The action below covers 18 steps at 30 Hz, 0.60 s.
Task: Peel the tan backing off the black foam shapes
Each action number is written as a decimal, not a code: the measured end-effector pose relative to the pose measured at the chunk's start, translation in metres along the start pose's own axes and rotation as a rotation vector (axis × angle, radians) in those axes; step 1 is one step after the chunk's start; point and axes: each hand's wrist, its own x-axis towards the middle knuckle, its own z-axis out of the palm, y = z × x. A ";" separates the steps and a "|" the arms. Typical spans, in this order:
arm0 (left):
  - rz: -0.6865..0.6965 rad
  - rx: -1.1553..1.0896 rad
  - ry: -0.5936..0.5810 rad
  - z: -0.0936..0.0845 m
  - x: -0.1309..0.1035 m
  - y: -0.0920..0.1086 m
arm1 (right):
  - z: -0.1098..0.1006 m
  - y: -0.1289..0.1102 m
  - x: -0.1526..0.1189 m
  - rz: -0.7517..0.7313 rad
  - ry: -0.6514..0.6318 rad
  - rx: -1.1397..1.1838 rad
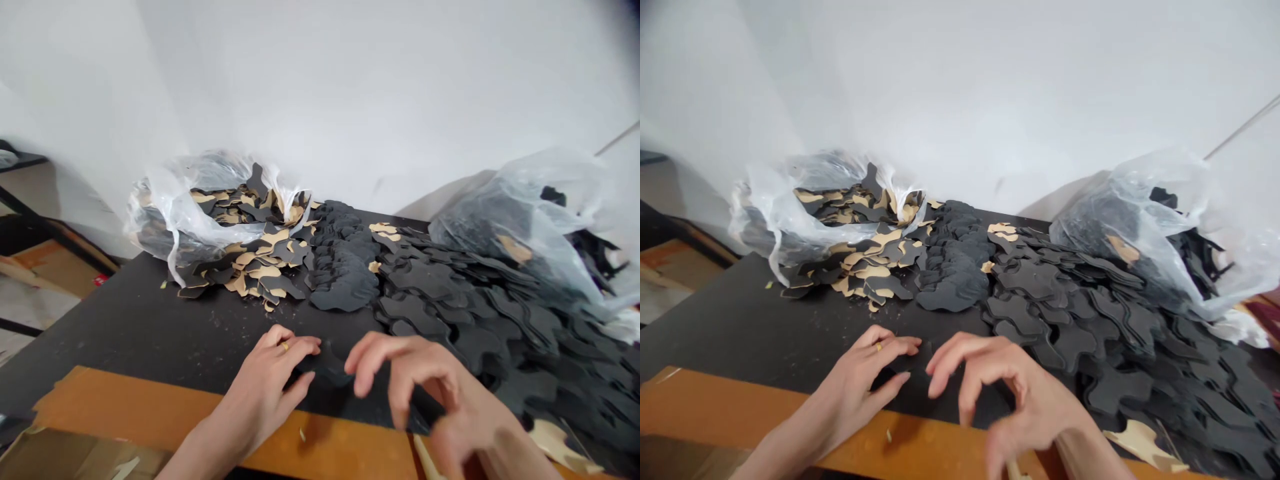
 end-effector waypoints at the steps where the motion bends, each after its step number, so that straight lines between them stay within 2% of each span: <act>1: -0.003 -0.008 -0.002 0.000 -0.001 -0.001 | -0.002 0.004 -0.001 0.031 0.033 -0.063; 3: -0.010 -0.017 -0.016 -0.001 -0.001 -0.002 | -0.002 0.013 -0.002 0.103 0.053 -0.224; 7: 0.010 -0.014 -0.056 -0.006 -0.001 -0.003 | 0.007 0.030 -0.001 0.163 -0.037 -0.408; 18: 0.091 0.051 -0.087 -0.008 0.001 -0.006 | 0.014 0.042 0.000 0.066 -0.058 -0.553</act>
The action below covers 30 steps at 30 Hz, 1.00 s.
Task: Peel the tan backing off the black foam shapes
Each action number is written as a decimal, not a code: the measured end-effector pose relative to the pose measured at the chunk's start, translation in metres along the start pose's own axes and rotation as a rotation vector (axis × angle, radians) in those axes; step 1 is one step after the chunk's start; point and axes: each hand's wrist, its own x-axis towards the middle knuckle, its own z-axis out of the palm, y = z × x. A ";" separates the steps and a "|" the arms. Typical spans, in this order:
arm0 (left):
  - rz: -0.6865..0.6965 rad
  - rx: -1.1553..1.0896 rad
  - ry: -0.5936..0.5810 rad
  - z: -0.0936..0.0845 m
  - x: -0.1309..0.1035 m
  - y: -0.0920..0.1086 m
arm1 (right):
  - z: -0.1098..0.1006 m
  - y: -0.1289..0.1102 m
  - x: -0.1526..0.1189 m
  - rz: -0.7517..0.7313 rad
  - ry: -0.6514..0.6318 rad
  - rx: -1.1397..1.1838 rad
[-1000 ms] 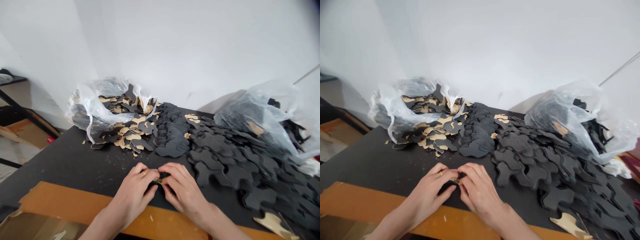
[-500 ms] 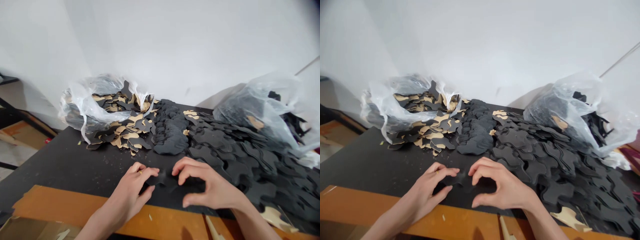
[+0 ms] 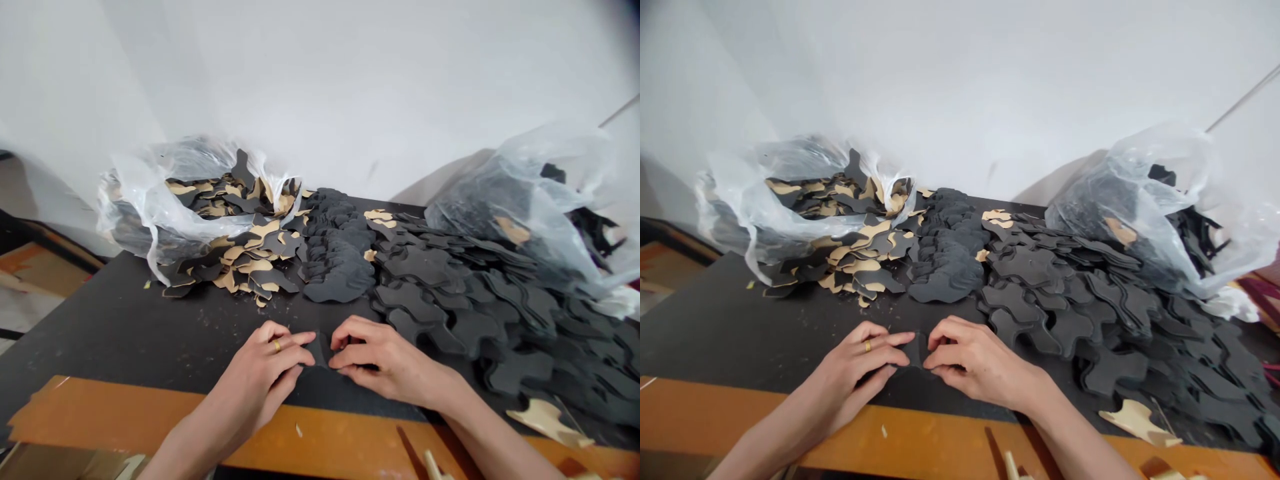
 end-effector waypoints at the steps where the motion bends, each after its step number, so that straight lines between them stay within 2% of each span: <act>1: -0.001 0.006 0.002 0.001 0.000 0.000 | 0.000 0.000 0.000 -0.005 0.001 -0.012; 9: -0.020 0.015 0.018 0.006 -0.002 -0.001 | 0.000 0.001 -0.001 -0.039 -0.005 -0.065; 16: -0.026 -0.010 -0.013 -0.002 -0.003 0.004 | -0.004 -0.010 -0.004 0.000 -0.055 -0.136; 18: -0.020 -0.018 0.017 -0.003 -0.006 0.003 | -0.007 -0.014 -0.004 0.015 -0.057 -0.123; 24: 0.015 0.000 0.206 0.005 -0.010 -0.005 | -0.016 -0.016 -0.006 0.080 -0.089 -0.039; 30: -0.068 0.048 0.157 0.009 -0.007 -0.001 | -0.023 -0.004 -0.009 0.182 -0.016 -0.001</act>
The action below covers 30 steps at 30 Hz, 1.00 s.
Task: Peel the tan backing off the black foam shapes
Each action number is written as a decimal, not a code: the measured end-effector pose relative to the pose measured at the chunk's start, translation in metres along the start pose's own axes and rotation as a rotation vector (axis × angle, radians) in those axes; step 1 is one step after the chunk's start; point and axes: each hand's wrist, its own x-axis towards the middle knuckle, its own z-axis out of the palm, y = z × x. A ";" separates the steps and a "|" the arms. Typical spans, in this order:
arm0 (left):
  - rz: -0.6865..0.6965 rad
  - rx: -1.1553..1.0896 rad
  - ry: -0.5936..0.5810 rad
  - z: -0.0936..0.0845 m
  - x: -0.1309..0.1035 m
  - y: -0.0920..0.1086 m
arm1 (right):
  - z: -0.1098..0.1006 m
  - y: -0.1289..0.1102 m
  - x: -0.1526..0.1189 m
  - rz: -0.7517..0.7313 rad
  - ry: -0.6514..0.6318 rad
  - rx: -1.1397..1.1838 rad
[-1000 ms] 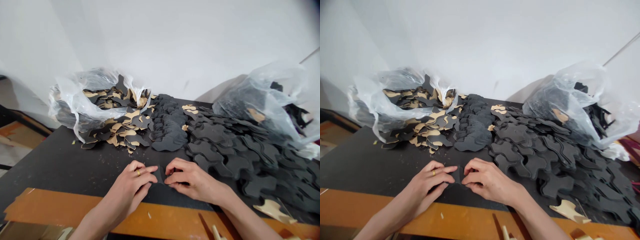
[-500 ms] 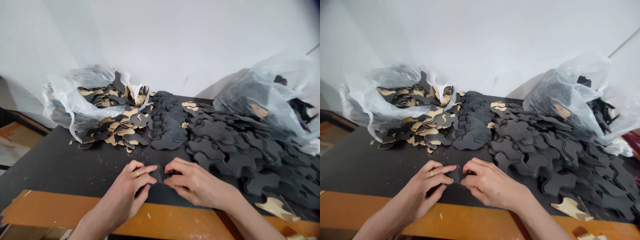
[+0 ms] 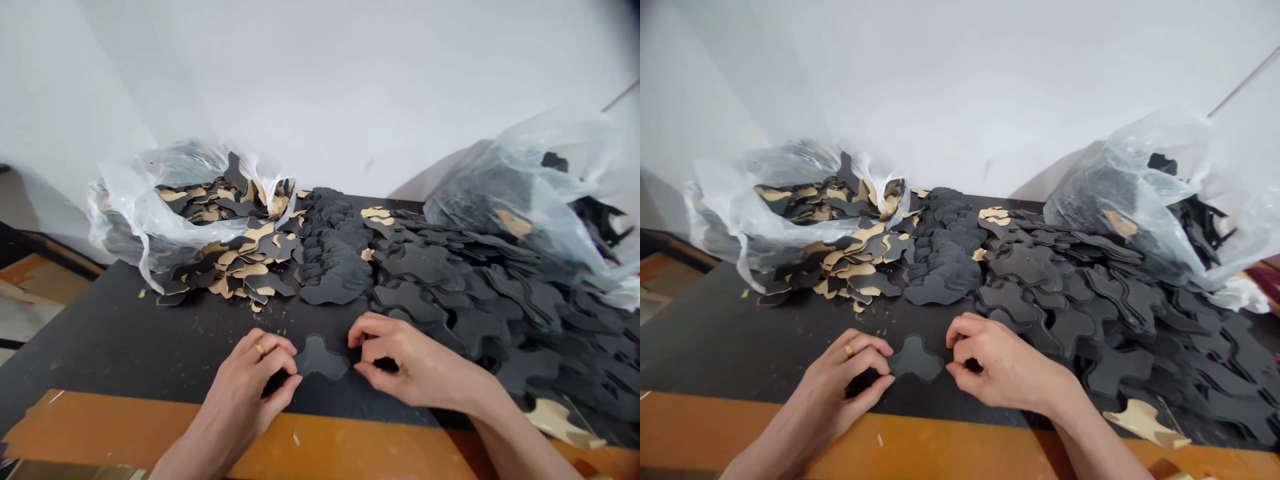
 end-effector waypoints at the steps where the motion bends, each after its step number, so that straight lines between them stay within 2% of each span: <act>1: -0.020 0.001 -0.010 0.000 0.000 0.001 | 0.000 0.001 0.001 0.021 0.017 0.008; 5: -0.064 -0.003 -0.022 0.001 0.001 0.003 | 0.008 -0.003 0.005 0.119 0.056 0.063; 10: -0.065 -0.078 -0.003 0.001 -0.002 0.002 | 0.032 -0.014 0.009 0.160 0.116 0.049; 14: -0.068 -0.238 0.004 0.001 -0.007 0.001 | 0.044 -0.014 0.012 0.230 0.151 0.315; 18: -0.090 -0.357 0.092 0.001 -0.012 0.001 | 0.036 -0.008 0.014 0.194 0.213 0.485; 20: -0.117 -0.387 0.134 -0.002 -0.012 0.000 | 0.020 -0.002 0.010 0.171 0.323 0.477; 21: -0.118 -0.373 0.162 -0.005 -0.011 0.000 | 0.010 0.003 0.007 0.178 0.431 0.442; 23: -0.056 -0.270 0.227 -0.014 -0.005 -0.003 | -0.011 0.014 0.000 0.248 0.757 0.288; 25: 0.046 -0.084 0.261 -0.025 0.007 -0.007 | -0.027 0.024 -0.006 0.305 1.103 -0.011; 26: 0.083 0.021 0.258 -0.031 0.015 -0.010 | -0.030 0.027 -0.007 0.303 1.198 -0.174; 27: 0.096 0.121 0.244 -0.036 0.024 -0.013 | -0.030 0.029 -0.007 0.276 1.236 -0.307; 28: 0.096 0.211 0.215 -0.041 0.033 -0.016 | -0.026 0.030 -0.005 0.236 1.206 -0.393; 30: 0.089 0.354 0.131 -0.046 0.053 -0.023 | -0.008 0.028 0.003 0.145 1.013 -0.403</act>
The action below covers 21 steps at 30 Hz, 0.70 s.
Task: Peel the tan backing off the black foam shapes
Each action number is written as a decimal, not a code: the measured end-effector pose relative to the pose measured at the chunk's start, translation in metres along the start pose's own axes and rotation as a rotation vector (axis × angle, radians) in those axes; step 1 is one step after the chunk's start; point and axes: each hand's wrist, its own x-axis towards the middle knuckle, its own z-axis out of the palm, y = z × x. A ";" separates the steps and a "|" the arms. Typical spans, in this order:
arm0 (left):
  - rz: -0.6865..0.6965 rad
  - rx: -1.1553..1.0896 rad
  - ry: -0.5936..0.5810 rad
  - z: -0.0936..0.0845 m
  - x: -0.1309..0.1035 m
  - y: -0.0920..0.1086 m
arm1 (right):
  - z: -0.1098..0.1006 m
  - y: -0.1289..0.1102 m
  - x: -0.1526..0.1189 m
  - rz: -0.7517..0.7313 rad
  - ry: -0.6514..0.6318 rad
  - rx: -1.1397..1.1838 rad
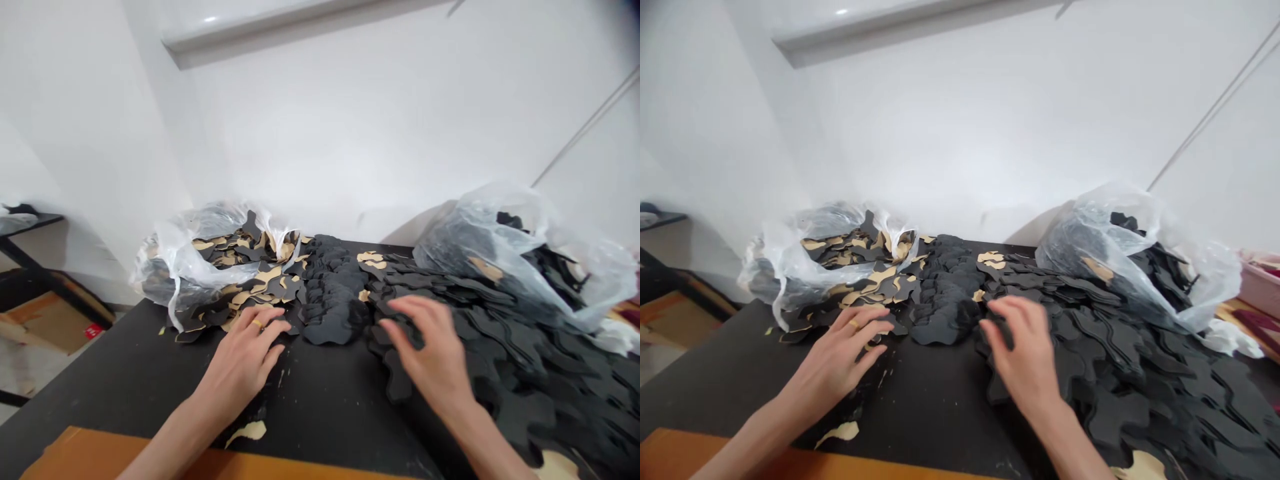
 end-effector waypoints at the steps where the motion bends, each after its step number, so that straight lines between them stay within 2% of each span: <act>1: -0.001 0.054 -0.043 0.002 0.008 -0.004 | 0.008 -0.006 -0.007 -0.022 -0.135 0.046; 3: -0.020 0.121 -0.089 0.009 0.021 -0.013 | 0.025 -0.018 -0.019 -0.070 -0.322 0.037; 6: -0.042 0.134 -0.090 0.020 0.027 -0.022 | 0.041 -0.027 -0.029 -0.116 -0.441 -0.077; 12: -0.059 0.102 -0.050 0.026 0.015 -0.030 | 0.047 -0.023 -0.026 -0.118 -0.411 -0.196; 17: -0.173 -0.132 0.142 0.025 0.010 -0.028 | 0.048 -0.023 -0.027 -0.155 -0.373 -0.169; 19: -0.223 -0.217 0.126 0.027 0.008 -0.027 | 0.048 -0.023 -0.028 -0.125 -0.396 -0.082; 21: -0.240 -0.256 0.037 0.029 0.008 -0.026 | 0.046 -0.023 -0.027 -0.034 -0.453 0.058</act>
